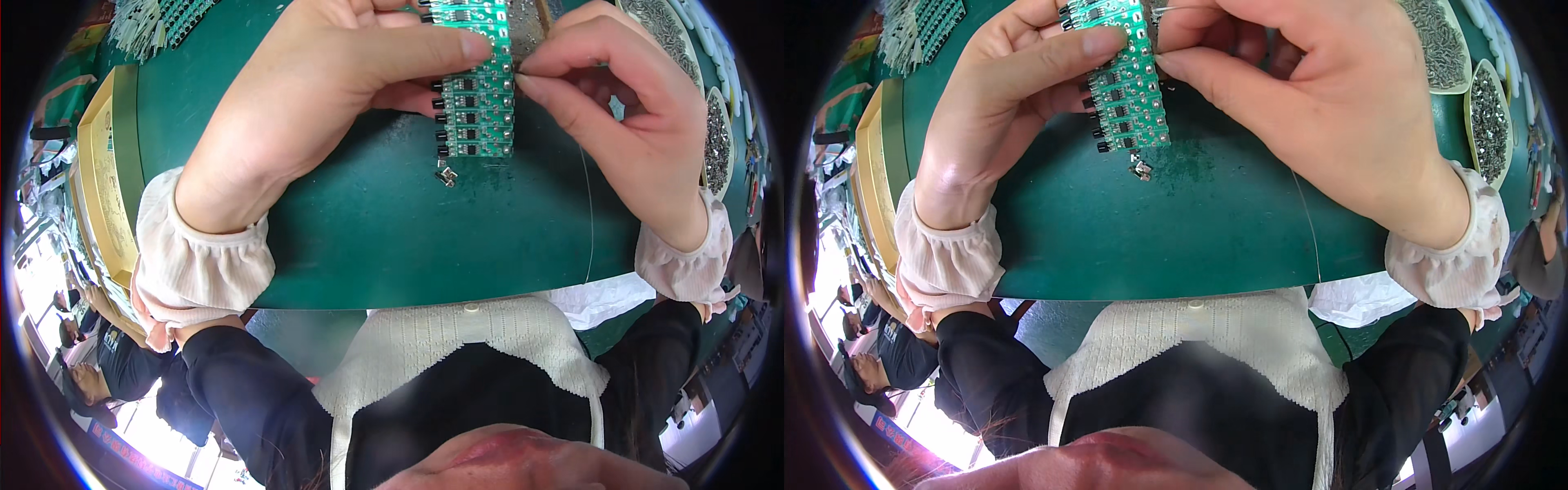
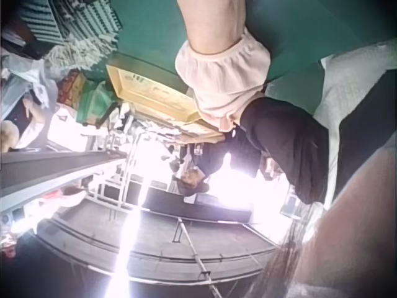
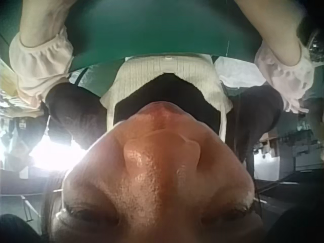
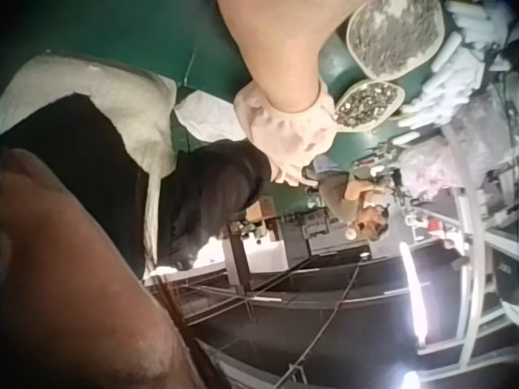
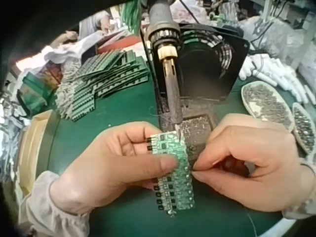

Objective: Manually inserting small pins and electronic components into green printed circuit boards (PCBs).

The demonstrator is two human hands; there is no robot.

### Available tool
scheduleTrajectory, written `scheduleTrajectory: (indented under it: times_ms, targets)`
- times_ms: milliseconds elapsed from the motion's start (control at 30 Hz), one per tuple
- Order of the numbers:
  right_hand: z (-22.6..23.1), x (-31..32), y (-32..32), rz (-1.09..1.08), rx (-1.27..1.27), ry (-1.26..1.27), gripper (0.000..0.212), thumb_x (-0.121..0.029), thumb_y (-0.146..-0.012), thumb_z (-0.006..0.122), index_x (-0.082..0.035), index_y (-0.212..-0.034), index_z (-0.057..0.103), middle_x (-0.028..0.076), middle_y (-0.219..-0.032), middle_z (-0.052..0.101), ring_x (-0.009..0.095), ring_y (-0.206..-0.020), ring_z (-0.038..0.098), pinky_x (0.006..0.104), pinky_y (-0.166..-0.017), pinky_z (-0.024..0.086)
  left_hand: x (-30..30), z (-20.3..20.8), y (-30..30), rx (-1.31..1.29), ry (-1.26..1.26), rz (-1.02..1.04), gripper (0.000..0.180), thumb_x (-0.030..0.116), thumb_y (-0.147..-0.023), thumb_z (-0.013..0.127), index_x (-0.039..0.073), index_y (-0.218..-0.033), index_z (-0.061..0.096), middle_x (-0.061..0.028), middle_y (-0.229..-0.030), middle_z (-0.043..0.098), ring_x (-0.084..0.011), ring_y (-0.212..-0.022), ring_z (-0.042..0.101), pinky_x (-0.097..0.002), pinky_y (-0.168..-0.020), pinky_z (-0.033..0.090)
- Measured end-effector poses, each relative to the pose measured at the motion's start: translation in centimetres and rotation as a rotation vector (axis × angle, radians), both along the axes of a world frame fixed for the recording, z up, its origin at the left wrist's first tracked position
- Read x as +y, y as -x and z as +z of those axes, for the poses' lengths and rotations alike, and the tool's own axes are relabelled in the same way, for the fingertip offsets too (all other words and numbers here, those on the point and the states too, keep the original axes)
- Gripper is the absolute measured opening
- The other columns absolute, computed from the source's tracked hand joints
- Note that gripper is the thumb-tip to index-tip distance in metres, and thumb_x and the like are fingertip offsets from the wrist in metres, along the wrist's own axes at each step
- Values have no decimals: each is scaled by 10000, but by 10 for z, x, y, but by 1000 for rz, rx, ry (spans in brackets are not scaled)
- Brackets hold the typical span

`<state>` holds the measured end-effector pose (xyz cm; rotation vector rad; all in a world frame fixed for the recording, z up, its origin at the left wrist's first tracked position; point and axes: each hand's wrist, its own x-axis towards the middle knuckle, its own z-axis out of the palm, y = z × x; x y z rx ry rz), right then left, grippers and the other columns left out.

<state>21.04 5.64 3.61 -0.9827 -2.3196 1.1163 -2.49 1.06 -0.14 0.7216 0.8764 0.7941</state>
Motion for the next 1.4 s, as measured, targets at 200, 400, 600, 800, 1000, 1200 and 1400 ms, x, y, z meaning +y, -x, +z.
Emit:
scheduleTrajectory:
  times_ms: [200,400,600,800,1000,1200,1400]
  targets:
    - [-27,5,-8,109,170,-245,180,37,-745,842,-29,-890,758,91,-849,673,182,-727,654,281,-563,479,-3,9,-13,15,109,141,244,44,-988,666,-14,-1216,603,-84,-1038,740,-122,-840,711,-244,-745,583]
    - [-19,-9,7,22,-3,-477,140,23,-839,782,5,-935,682,45,-759,627,107,-632,586,239,-520,415,5,3,-1,-61,145,73,243,53,-983,675,-9,-1207,605,-75,-1028,741,-117,-833,710,-242,-739,587]
    - [-18,-5,3,60,-2,-419,135,18,-853,770,6,-942,667,39,-753,620,95,-622,572,233,-516,403,6,0,-3,-110,46,-7,222,-14,-961,683,0,-1158,581,-86,-1038,733,-107,-867,700,-229,-764,580]
    - [-19,-3,1,78,8,-401,132,14,-868,757,8,-948,653,32,-746,613,84,-612,557,228,-512,391,-1,-2,-12,5,-104,50,303,-136,-926,657,-6,-1159,514,-119,-1129,713,-122,-987,687,-248,-870,573]
    - [-18,-1,2,91,11,-374,129,9,-882,744,9,-954,638,26,-739,606,72,-602,543,222,-508,379,0,-2,-9,-103,-103,53,290,-128,-931,656,4,-1142,507,-119,-1117,718,-114,-973,685,-241,-841,575]
    - [-14,8,0,93,44,-230,126,5,-896,732,11,-960,624,19,-732,598,61,-592,529,216,-503,367,-2,-8,-9,-106,-110,50,311,-118,-929,666,12,-1152,494,-112,-1103,719,-99,-933,685,-223,-786,565]
    - [-21,22,-8,-11,181,54,125,1,-910,719,12,-967,609,13,-726,591,49,-583,515,210,-499,355,0,-6,-7,65,-285,185,320,-84,-922,697,14,-1144,488,-87,-1056,705,-79,-880,671,-209,-753,548]
